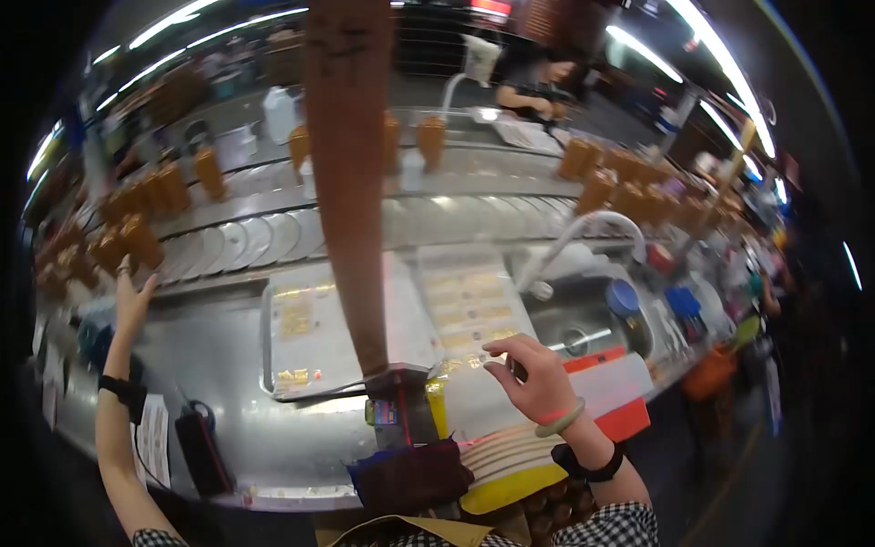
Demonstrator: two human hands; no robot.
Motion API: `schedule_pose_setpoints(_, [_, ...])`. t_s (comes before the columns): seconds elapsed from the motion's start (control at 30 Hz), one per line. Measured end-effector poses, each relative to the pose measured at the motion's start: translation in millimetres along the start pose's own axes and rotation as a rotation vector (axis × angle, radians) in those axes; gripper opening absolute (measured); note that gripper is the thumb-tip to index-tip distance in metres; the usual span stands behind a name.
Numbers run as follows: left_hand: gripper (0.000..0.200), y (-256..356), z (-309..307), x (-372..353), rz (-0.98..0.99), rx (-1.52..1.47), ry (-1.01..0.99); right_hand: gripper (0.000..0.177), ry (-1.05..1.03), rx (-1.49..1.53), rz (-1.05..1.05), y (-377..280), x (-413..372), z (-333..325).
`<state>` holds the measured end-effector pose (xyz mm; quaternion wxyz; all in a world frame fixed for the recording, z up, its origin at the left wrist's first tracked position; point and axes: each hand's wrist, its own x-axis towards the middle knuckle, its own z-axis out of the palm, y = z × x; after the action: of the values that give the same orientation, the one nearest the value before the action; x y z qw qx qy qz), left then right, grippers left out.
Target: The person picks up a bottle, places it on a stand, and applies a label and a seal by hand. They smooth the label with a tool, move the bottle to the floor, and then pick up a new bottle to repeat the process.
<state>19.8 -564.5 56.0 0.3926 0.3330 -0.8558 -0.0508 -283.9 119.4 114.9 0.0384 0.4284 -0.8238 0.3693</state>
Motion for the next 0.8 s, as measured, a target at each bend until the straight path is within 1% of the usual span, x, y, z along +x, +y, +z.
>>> schedule_pose_setpoints(0.03, [0.081,-30.8,20.7,20.7,0.036,0.055,0.050,0.020,-0.038,0.000,0.056,2.3,-5.1,1.2])
schedule_pose_setpoints(0.07, [0.080,-49.8,36.9,41.0,0.062,0.117,0.114,0.020,-0.004,-0.028,0.088,6.2,-11.8,2.6])
schedule_pose_setpoints(0.13, [0.076,-62.3,55.4,72.7,0.009,0.111,0.142,0.020,0.004,-0.029,0.194,11.1,-27.9,5.0])
schedule_pose_setpoints(0.17, [0.071,-73.3,61.3,88.7,0.051,0.177,0.174,0.020,0.019,-0.034,0.225,10.3,-32.7,5.7])
schedule_pose_setpoints(0.2, [0.073,-97.6,76.4,106.0,0.018,0.282,0.182,0.020,0.031,-0.050,0.240,8.3,-37.6,5.4])
schedule_pose_setpoints(0.23, [0.076,-109.4,86.3,115.7,0.008,0.326,0.259,0.019,0.030,-0.086,0.271,4.9,-41.2,4.9])
schedule_pose_setpoints(0.27, [0.079,-111.4,90.6,122.9,-0.001,0.372,0.341,0.019,0.032,-0.118,0.299,2.0,-43.9,5.6])
schedule_pose_setpoints(0.3, [0.089,-99.6,89.3,127.6,-0.002,0.376,0.384,0.019,0.048,-0.118,0.333,-1.2,-46.8,7.4])
schedule_pose_setpoints(0.33, [0.089,-101.0,102.5,143.9,0.017,0.359,0.385,0.019,0.068,-0.120,0.347,-4.4,-48.9,8.6])
schedule_pose_setpoints(0.37, [0.090,-115.6,107.2,151.0,-0.010,0.310,0.372,0.019,0.075,-0.126,0.372,-7.0,-51.2,9.2])
schedule_pose_setpoints(0.43, [0.091,-175.0,126.7,182.0,-0.054,0.212,0.339,0.018,0.092,-0.142,0.387,-7.9,-56.3,10.7])
schedule_pose_setpoints(0.5, [0.093,-178.0,134.5,188.6,-0.099,0.120,0.302,0.018,0.126,-0.136,0.420,-13.0,-59.4,12.9])
schedule_pose_setpoints(0.57, [0.094,-196.9,145.9,199.9,-0.157,0.036,0.256,0.017,0.146,-0.134,0.447,-14.8,-64.8,16.2])
schedule_pose_setpoints(0.6, [0.095,-179.0,148.3,193.0,-0.193,-0.004,0.230,0.017,0.157,-0.155,0.415,-14.3,-67.5,17.2])
schedule_pose_setpoints(0.63, [0.095,-176.9,154.4,197.4,-0.234,-0.041,0.203,0.016,0.164,-0.176,0.380,-14.1,-69.1,17.4])
schedule_pose_setpoints(0.67, [0.095,-175.2,162.2,198.3,-0.231,-0.045,0.201,0.016,0.167,-0.178,0.383,-16.3,-70.1,17.1])
schedule_pose_setpoints(0.73, [0.098,-158.9,174.3,193.1,-0.206,0.115,0.229,0.016,0.147,-0.188,0.451,-22.7,-70.1,15.3])
schedule_pose_setpoints(0.77, [0.092,-118.6,160.6,179.1,-0.179,0.126,0.178,0.016,0.148,-0.192,0.451,-23.0,-70.1,15.3])
schedule_pose_setpoints(0.8, [0.092,-117.5,166.1,180.6,-0.179,0.121,0.179,0.016,0.140,-0.193,0.458,-23.6,-70.5,15.2])
